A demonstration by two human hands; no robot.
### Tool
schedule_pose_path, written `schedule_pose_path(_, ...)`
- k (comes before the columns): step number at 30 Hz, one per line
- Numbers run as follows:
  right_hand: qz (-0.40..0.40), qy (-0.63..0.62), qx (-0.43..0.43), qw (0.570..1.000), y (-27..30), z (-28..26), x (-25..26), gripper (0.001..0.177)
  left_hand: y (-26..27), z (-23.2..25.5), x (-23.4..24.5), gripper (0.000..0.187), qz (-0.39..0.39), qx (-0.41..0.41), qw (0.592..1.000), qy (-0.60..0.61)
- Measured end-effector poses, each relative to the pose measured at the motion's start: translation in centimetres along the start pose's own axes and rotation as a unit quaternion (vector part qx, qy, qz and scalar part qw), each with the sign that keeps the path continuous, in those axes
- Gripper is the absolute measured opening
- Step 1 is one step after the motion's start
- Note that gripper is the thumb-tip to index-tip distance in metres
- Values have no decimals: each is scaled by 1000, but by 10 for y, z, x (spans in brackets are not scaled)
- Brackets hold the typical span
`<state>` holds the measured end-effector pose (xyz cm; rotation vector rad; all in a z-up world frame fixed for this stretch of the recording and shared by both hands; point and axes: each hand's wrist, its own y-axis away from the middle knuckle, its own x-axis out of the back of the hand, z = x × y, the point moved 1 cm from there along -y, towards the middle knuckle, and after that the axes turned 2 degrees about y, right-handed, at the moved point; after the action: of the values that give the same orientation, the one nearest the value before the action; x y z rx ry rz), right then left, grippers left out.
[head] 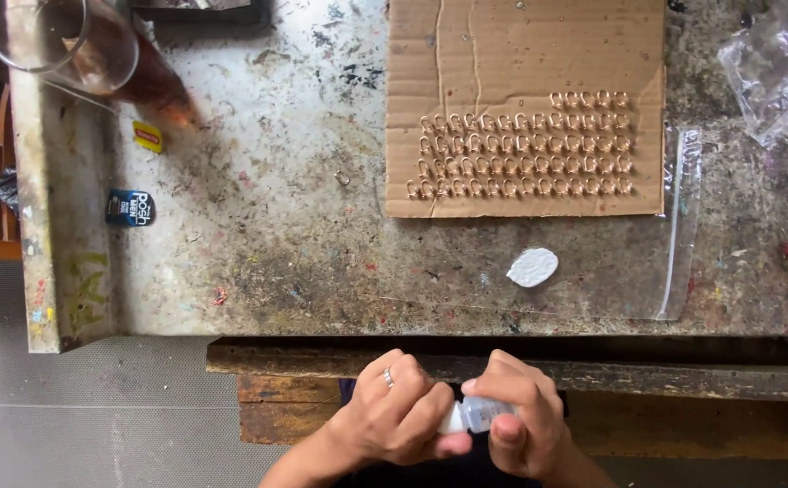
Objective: Applying a white coating or adhesive to small jewelry components using a fine applicator tool and organizing them on a cardboard sheet.
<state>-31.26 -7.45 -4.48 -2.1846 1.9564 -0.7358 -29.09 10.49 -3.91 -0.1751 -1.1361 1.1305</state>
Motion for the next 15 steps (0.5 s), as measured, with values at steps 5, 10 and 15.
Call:
schedule_pose_path(5, -92, 14, 223, 970, -8, 7, 9, 20, -2, -9, 10, 61, 69, 20, 985, 159)
schedule_pose_path(10, -126, -51, 108, 985, -23, -7, 20, 32, -2, -13, 16, 60, 47, 43, 993, 102)
schedule_pose_path(15, -171, 55, -23, 983, -31, -10, 26, 82, -7, -12, 14, 61, 37, 26, 998, 52)
